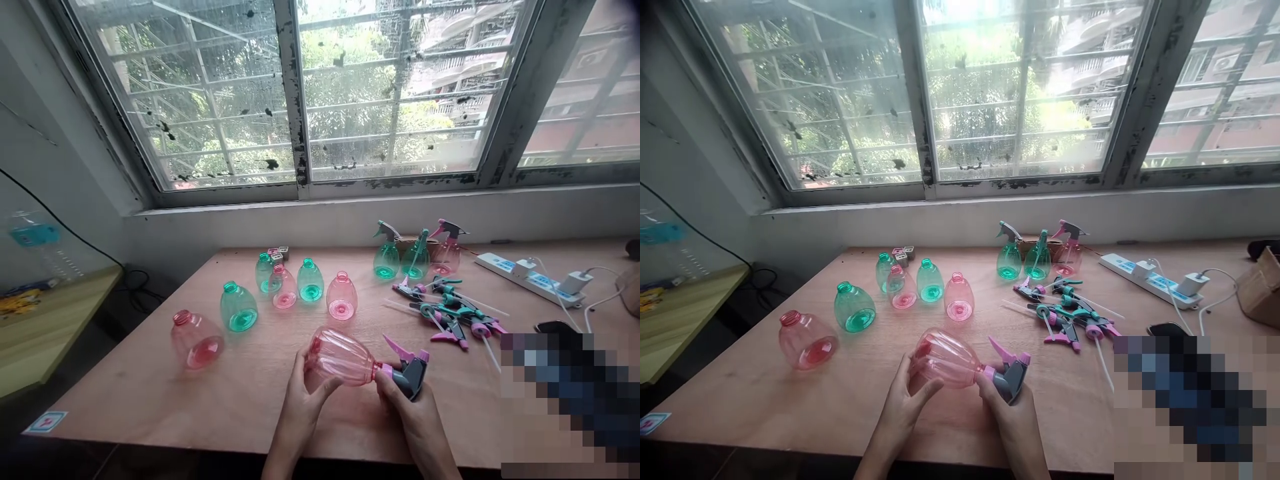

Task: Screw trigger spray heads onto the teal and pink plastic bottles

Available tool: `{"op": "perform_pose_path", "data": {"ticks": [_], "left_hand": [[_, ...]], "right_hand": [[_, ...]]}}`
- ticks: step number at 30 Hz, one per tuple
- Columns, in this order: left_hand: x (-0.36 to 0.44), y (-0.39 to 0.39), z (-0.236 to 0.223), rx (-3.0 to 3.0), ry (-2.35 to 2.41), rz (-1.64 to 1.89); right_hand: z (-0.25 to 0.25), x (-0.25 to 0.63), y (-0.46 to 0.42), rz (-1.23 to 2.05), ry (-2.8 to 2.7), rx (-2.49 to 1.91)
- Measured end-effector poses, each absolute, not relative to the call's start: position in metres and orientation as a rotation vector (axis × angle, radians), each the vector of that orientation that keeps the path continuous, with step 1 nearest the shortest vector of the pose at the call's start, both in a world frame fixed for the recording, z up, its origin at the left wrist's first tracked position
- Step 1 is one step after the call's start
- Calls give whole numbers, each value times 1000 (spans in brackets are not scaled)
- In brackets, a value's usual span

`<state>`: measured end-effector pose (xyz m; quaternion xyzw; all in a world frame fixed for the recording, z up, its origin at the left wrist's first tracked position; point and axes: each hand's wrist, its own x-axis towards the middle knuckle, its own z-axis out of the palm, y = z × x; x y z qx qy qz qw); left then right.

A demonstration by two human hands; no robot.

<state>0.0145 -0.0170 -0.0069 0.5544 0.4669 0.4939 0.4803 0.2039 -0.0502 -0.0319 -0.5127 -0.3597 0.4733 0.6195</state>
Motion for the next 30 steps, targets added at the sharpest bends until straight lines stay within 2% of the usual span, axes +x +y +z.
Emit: {"op": "perform_pose_path", "data": {"ticks": [6,12,20,30], "left_hand": [[19,-23,-5,1426,1217,1193],[19,-21,-14,1201,1097,1350],[13,-21,-10,1418,1142,1229],[15,-17,-17,1196,1142,1363]], "right_hand": [[-29,203,-50,1062,-763,-1158],[-18,193,-56,978,-796,-1203],[-34,203,-48,1073,-744,-1140],[-22,198,-53,1005,-874,-1233]]}}
